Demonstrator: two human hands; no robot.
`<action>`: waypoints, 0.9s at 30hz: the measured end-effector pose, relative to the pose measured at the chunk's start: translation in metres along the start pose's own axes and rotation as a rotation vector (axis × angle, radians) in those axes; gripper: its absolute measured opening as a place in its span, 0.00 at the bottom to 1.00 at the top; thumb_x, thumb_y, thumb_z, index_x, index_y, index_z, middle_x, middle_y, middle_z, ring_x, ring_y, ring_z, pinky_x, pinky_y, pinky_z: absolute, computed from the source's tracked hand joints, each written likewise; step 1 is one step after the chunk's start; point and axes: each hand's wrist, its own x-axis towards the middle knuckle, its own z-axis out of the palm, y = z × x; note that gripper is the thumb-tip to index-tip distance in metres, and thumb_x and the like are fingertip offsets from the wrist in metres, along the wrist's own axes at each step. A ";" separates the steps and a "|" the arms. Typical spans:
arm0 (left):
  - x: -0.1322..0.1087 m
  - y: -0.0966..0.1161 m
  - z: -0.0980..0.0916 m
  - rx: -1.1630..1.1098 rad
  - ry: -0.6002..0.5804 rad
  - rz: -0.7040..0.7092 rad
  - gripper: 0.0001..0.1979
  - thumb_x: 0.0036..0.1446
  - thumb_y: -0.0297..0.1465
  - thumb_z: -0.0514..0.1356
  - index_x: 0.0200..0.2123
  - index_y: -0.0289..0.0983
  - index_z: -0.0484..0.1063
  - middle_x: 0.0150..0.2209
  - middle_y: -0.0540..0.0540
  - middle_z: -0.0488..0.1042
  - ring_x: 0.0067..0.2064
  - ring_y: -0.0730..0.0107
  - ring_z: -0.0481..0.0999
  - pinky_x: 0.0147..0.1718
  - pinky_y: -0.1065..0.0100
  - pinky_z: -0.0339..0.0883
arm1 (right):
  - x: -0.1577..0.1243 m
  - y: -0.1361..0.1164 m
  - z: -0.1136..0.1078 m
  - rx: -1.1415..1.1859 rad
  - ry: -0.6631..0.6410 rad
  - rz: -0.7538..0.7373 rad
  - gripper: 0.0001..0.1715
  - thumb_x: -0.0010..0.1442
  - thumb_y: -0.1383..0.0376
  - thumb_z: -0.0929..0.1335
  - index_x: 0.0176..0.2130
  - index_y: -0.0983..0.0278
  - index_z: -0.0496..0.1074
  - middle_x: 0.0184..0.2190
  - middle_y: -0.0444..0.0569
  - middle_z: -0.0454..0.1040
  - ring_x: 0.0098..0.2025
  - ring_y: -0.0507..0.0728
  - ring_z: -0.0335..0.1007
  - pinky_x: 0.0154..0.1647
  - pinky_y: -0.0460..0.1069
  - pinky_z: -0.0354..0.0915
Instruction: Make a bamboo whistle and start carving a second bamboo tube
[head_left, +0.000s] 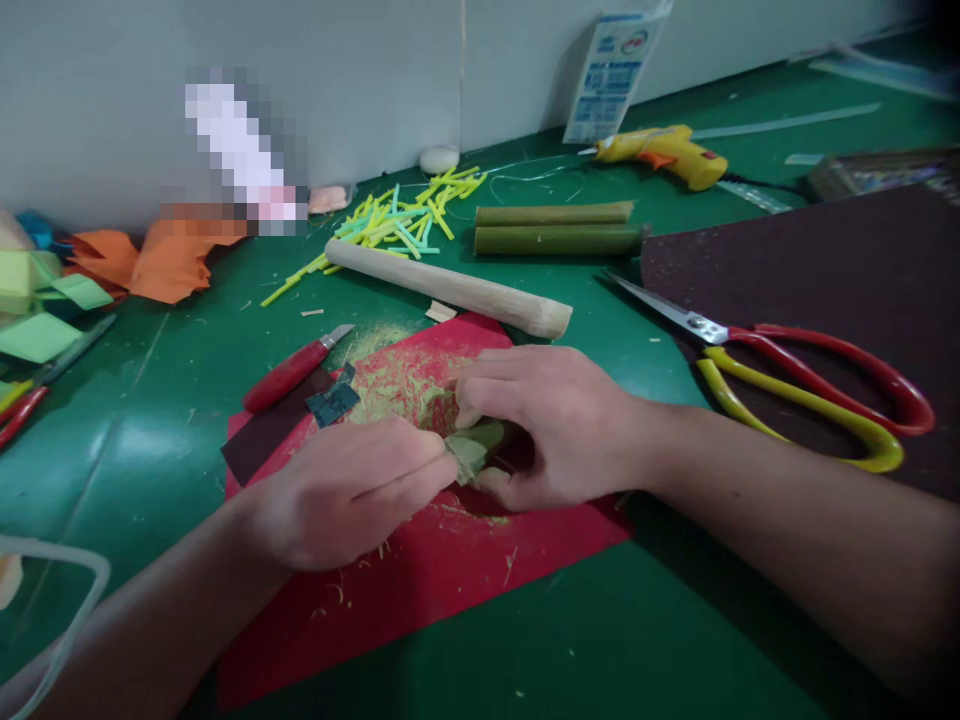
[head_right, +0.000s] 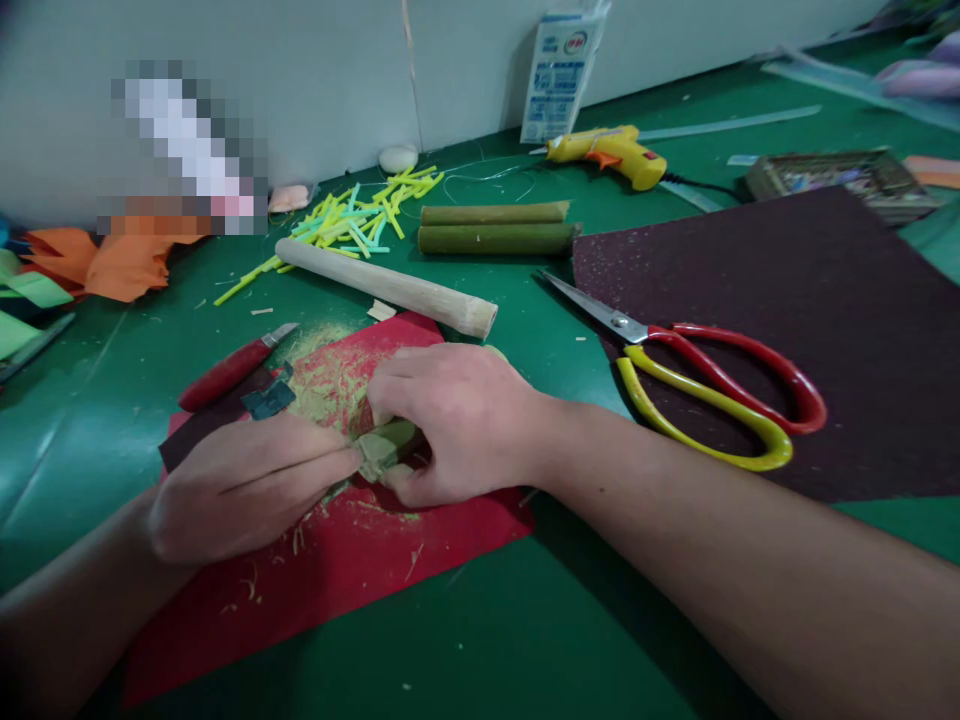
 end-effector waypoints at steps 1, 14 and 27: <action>0.000 -0.001 0.000 0.039 0.006 0.072 0.16 0.67 0.29 0.48 0.39 0.40 0.77 0.30 0.48 0.79 0.32 0.70 0.79 0.33 0.71 0.73 | 0.000 0.000 0.000 -0.010 0.001 0.005 0.10 0.48 0.58 0.68 0.30 0.62 0.68 0.29 0.44 0.70 0.32 0.53 0.64 0.29 0.48 0.53; 0.003 -0.004 -0.003 0.243 0.080 0.271 0.11 0.64 0.24 0.51 0.40 0.34 0.74 0.34 0.43 0.80 0.33 0.66 0.80 0.32 0.69 0.73 | 0.000 0.001 0.001 -0.026 0.009 0.003 0.12 0.47 0.57 0.68 0.29 0.62 0.66 0.28 0.43 0.68 0.31 0.52 0.61 0.28 0.48 0.50; 0.003 0.000 0.001 0.217 0.090 0.285 0.11 0.66 0.24 0.50 0.40 0.33 0.74 0.33 0.45 0.79 0.32 0.70 0.76 0.31 0.70 0.69 | 0.001 0.001 0.002 -0.031 0.015 0.015 0.12 0.47 0.57 0.68 0.29 0.62 0.67 0.28 0.43 0.68 0.31 0.53 0.62 0.29 0.48 0.50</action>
